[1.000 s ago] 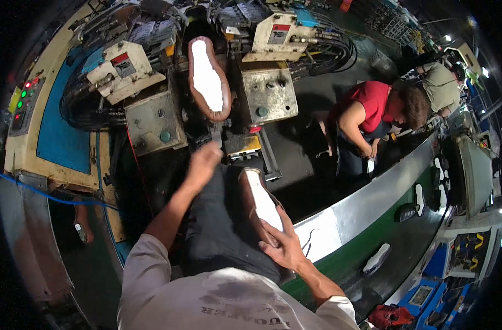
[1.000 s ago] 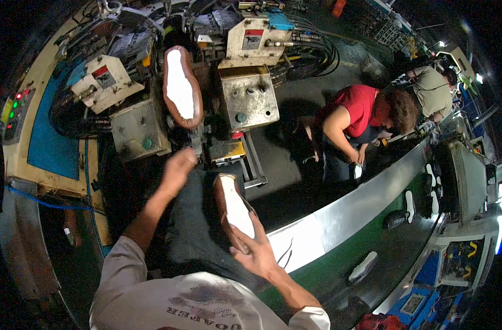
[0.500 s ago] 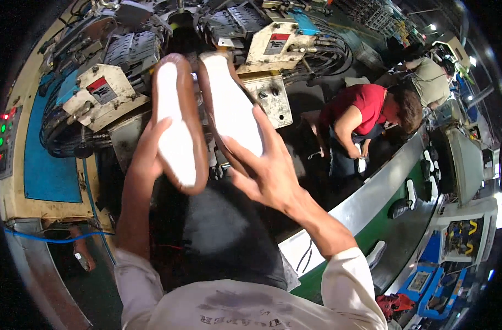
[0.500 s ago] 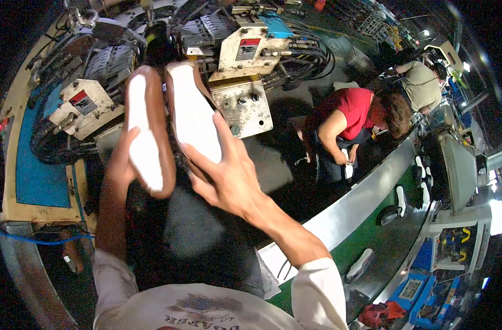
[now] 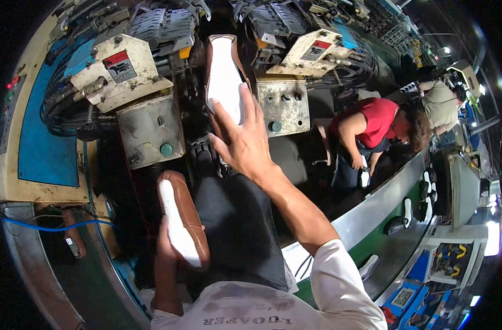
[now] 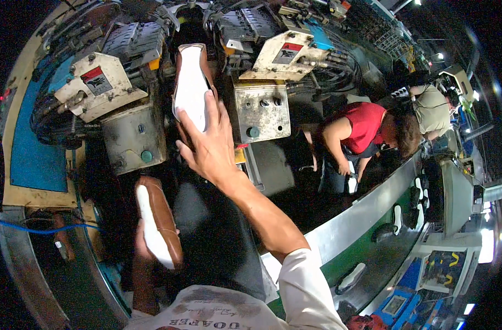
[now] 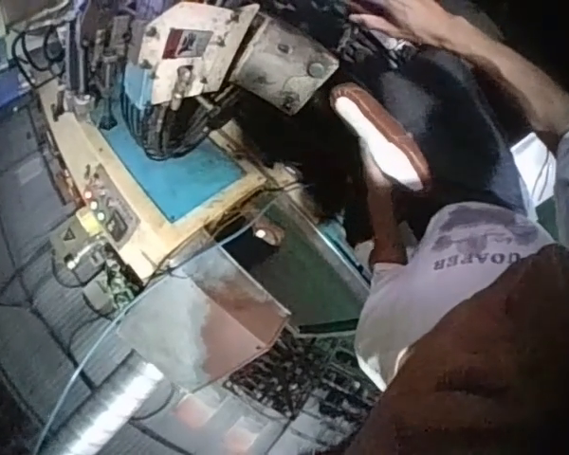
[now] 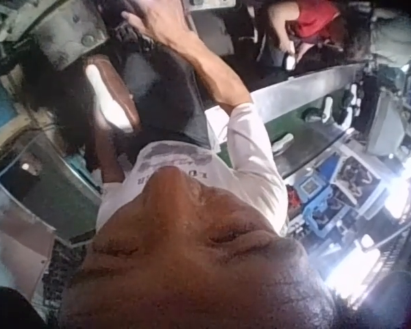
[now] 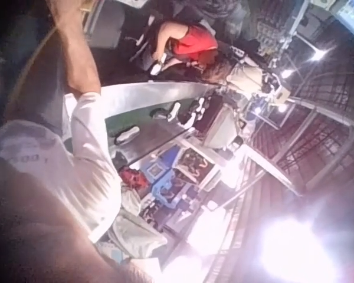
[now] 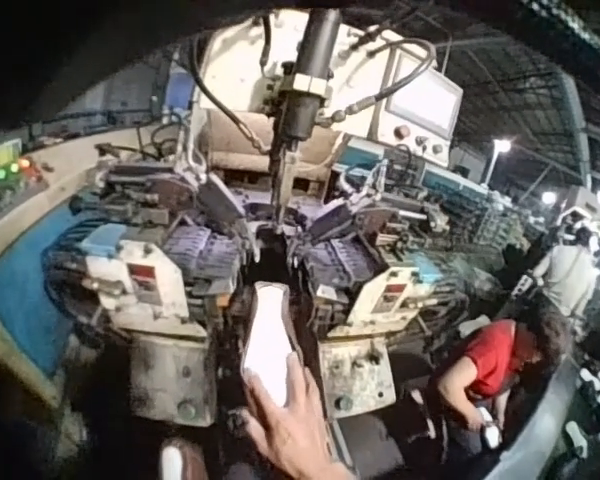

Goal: Trimming excess material from shoes and operating lasting machinery in a shoe factory.

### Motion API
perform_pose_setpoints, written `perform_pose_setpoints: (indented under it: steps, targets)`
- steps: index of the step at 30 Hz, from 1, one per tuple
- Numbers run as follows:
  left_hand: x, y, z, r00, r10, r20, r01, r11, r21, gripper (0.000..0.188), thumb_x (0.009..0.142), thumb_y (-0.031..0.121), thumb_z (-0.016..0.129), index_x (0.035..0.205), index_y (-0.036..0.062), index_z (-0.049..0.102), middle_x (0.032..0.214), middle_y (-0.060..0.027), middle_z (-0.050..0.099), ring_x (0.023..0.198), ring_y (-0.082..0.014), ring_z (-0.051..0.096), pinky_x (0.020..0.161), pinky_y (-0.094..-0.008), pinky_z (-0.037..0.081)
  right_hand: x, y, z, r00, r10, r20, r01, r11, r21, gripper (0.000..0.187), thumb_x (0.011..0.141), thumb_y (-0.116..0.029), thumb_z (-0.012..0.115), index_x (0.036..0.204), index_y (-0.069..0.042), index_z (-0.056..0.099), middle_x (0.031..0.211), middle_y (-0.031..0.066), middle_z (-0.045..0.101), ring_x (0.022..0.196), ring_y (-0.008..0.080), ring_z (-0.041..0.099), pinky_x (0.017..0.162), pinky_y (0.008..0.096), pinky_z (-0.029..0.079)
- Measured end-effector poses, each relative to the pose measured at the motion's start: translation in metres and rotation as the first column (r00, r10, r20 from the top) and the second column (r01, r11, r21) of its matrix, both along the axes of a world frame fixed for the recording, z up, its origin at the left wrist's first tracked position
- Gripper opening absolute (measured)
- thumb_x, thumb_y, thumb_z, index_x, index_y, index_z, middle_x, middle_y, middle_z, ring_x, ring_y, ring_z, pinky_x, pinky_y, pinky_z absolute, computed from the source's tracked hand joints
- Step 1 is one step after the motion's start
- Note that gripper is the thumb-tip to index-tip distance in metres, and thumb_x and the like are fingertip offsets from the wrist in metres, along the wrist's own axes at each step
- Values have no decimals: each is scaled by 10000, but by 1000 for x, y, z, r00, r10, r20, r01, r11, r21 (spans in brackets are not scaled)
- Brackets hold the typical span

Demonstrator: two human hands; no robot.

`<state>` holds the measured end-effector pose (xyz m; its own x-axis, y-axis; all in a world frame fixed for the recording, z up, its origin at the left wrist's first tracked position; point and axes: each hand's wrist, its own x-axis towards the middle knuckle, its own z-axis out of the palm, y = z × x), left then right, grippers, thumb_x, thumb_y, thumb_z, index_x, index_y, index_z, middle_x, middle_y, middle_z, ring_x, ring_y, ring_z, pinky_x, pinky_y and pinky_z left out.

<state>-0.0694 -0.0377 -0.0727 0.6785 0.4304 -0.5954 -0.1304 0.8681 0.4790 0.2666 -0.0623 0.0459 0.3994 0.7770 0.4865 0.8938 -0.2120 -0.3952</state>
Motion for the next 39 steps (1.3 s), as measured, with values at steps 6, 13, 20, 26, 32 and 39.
perform_pose_setpoints:
  steps: [6, 13, 20, 26, 32, 39]
  targets:
    - [-5, -25, -44, 967, -9, -256, 12, 1000, 11, 715, 1121, 541, 450, 1584, -3, 423, 1420, -177, 606, 1282, -307, 600, 1112, -427, 469, 0, -53, -98, 885, -24, -465, 67, 995, 76, 966, 803, -104, 813, 1614, 35, 307, 1685, 331, 305, 1555, 467, 353, 1269, 520, 321]
    - [-8, -24, -84, 927, -151, -344, 266, 911, 316, 697, 1082, 426, 495, 1661, 72, 337, 1464, -169, 558, 1301, -311, 583, 1107, -455, 474, 29, -1, -188, 530, -17, -848, 25, 1000, -5, 506, 930, -185, 777, 1350, 57, 632, 1283, 214, 719, 1263, 268, 656, 1095, 425, 487]
    - [15, -19, -43, 944, -44, -328, 69, 995, 67, 757, 1064, 520, 518, 1652, 76, 343, 1443, -174, 573, 1272, -318, 613, 1065, -472, 520, 43, -6, -190, 541, 52, -840, 30, 996, 81, 647, 904, -204, 791, 1462, 33, 563, 1477, 239, 614, 1402, 332, 586, 1145, 440, 460]
    - [13, -20, -41, 909, -5, -416, 54, 993, 107, 763, 1063, 546, 534, 1638, 78, 350, 1381, -160, 598, 1200, -303, 642, 1030, -469, 537, 26, 8, -206, 561, 139, -816, 119, 962, 245, 652, 917, -230, 799, 1457, 37, 551, 1456, 238, 635, 1354, 326, 622, 1110, 432, 486]
    - [4, -22, -45, 931, 12, -364, 32, 993, 113, 753, 1061, 562, 544, 1605, 62, 397, 1346, -142, 614, 1182, -280, 645, 1011, -448, 536, 31, -2, -218, 520, 149, -841, -13, 986, 167, 611, 923, -159, 794, 1451, 31, 554, 1418, 214, 648, 1291, 295, 639, 1098, 401, 498]
    - [7, -27, -65, 931, 27, -364, 6, 996, 89, 697, 1086, 488, 515, 1614, 50, 388, 1389, -152, 602, 1201, -300, 636, 1036, -467, 519, 24, 2, -196, 562, 121, -818, 82, 976, 201, 732, 1012, -189, 736, 1618, 11, 377, 1523, 137, 581, 1367, 243, 575, 1172, 387, 466]
